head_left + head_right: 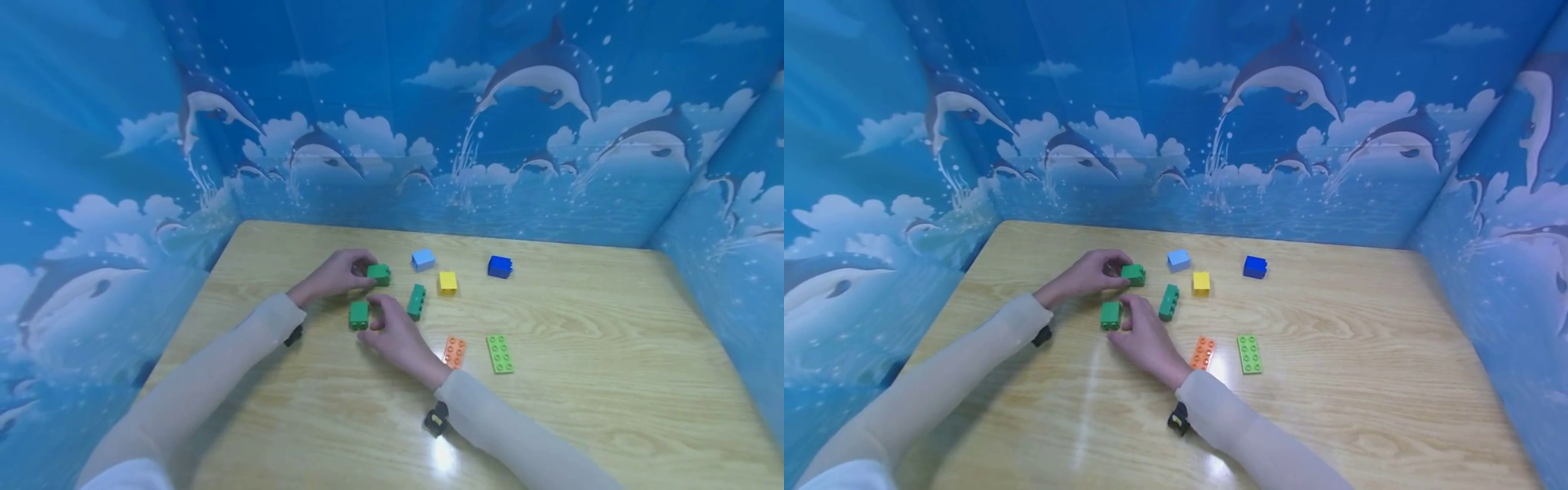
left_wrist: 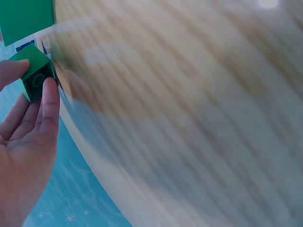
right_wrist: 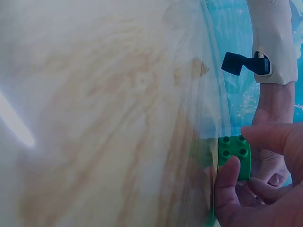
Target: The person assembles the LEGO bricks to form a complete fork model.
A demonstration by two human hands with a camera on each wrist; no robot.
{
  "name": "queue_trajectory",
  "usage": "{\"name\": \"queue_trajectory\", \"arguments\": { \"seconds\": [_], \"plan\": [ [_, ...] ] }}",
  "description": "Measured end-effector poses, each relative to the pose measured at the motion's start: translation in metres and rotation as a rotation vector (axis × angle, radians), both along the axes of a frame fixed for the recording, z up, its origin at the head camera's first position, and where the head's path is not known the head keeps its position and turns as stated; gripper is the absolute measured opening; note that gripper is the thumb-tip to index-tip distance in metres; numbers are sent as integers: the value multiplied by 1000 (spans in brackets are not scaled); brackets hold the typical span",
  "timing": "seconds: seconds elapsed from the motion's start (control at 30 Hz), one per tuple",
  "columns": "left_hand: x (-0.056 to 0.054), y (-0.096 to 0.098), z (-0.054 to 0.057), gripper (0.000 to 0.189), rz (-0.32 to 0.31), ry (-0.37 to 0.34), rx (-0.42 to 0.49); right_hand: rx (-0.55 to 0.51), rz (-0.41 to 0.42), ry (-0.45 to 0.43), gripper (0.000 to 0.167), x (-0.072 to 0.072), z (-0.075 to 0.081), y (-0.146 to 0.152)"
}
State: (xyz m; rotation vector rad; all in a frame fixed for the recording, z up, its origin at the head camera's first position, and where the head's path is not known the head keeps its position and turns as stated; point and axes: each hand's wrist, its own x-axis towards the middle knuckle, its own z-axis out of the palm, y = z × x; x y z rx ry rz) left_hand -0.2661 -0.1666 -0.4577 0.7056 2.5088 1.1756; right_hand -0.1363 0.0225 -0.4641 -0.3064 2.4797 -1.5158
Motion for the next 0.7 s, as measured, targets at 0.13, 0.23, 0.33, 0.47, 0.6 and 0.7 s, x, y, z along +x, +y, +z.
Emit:
{"name": "queue_trajectory", "arguments": {
  "seconds": [0.13, 0.23, 0.33, 0.47, 0.6, 0.7],
  "plan": [
    [2, -2, 0, 34, -7, 0, 25, 23, 16, 38, 72, -2, -3, -3],
    [2, -3, -1, 36, -14, 4, 38, 37, 18, 47, 71, -4, -4, -5],
    [3, -4, -1, 38, -11, 9, 35, 47, 17, 48, 67, -7, -4, -6],
    [2, -5, 0, 38, 14, -2, 31, 48, 28, 38, 60, -11, -3, -5],
    [2, -6, 0, 38, 29, -9, 39, 36, 40, 26, 55, -12, -2, -4],
    [2, -8, 0, 39, 25, -4, 44, 21, 42, 21, 52, -10, -1, -3]
  ]
}}
